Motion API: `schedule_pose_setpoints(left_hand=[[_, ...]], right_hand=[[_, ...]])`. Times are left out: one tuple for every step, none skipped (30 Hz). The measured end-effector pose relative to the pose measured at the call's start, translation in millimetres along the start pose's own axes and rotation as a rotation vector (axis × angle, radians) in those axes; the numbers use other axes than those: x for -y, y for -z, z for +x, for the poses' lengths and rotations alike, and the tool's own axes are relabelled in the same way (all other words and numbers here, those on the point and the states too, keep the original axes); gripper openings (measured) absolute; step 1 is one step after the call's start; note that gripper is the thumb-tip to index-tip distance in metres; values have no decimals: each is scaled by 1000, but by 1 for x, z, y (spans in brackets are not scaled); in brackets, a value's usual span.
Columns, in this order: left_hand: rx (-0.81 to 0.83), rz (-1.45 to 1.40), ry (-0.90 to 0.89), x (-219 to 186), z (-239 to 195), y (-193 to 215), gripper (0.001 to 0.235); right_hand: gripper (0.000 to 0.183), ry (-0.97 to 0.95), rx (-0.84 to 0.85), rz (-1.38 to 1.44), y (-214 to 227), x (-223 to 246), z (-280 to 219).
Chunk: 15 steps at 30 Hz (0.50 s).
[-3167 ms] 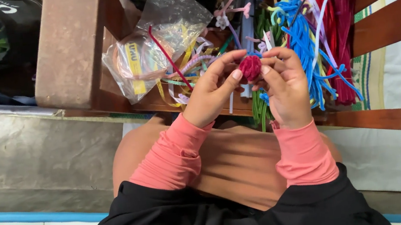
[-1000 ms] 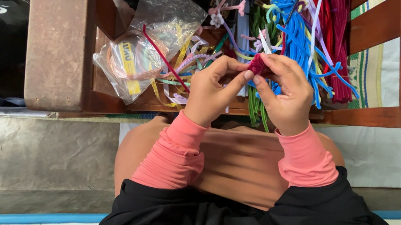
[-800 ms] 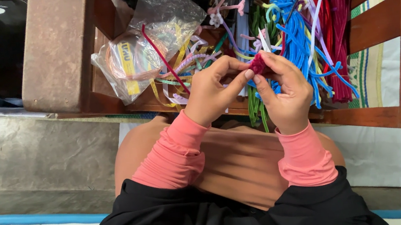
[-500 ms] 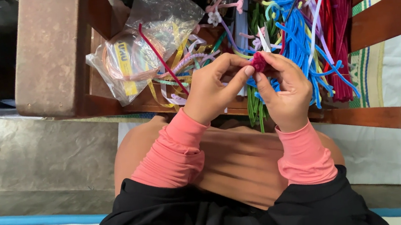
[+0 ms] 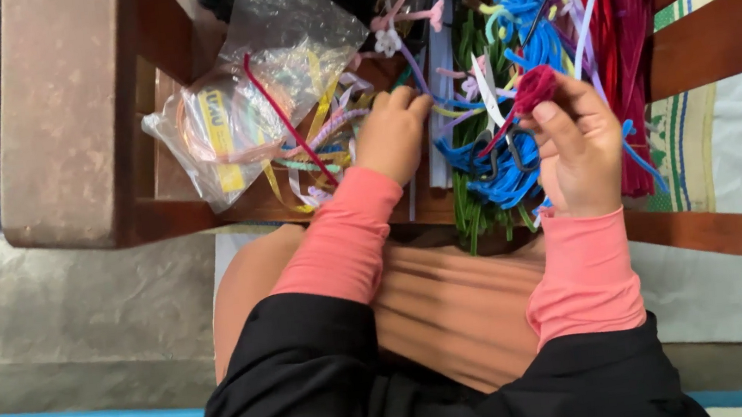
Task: Twisting and coiling pipe cleaners by hand and using a forming tool to create decorative floral shapes.
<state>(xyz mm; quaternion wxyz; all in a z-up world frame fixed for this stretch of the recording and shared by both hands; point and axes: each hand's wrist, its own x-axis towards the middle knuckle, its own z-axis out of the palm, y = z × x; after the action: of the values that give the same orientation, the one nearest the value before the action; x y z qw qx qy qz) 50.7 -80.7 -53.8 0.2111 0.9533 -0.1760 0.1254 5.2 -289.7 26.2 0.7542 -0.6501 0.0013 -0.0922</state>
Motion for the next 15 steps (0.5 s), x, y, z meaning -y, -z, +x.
schedule_pose_setpoints(left_hand=[[-4,0,-7,3,4,-16,27],[-37,101,-39,7,9,-32,27],[-68,199,-69,8,11,-50,26],[-70,194,-74,12,15,-57,26],[-86,190,-100,16,16,-64,21],[-102,186,-125,19,16,-70,16],[-99,186,-125,21,17,-75,16],[-101,215,-145,23,17,-79,15],[-108,246,-167,26,20,-82,14],[-109,250,-169,26,19,-77,14],[-63,246,-157,25,19,-73,15],[-17,243,-145,25,19,-68,15],[-19,243,-149,23,20,-56,15],[44,138,-91,23,20,-44,19],[108,36,-29,23,19,-32,27]], right_hand=[[32,7,-3,0,3,-4,3],[33,-33,22,66,7,-8,6],[33,-76,45,129,12,-12,7],[33,-72,40,126,14,-10,9],[34,-75,62,148,15,-10,8],[35,-79,83,170,17,-9,7],[35,-81,81,172,18,-9,8],[36,-84,96,189,19,-9,7],[37,-82,113,209,19,-9,9],[37,-79,113,212,20,-11,9],[38,-75,116,223,22,-12,9],[38,-71,119,234,24,-14,9],[38,-67,116,234,22,-11,9],[38,-54,126,217,21,-8,8],[38,-45,139,204,18,-6,6]])
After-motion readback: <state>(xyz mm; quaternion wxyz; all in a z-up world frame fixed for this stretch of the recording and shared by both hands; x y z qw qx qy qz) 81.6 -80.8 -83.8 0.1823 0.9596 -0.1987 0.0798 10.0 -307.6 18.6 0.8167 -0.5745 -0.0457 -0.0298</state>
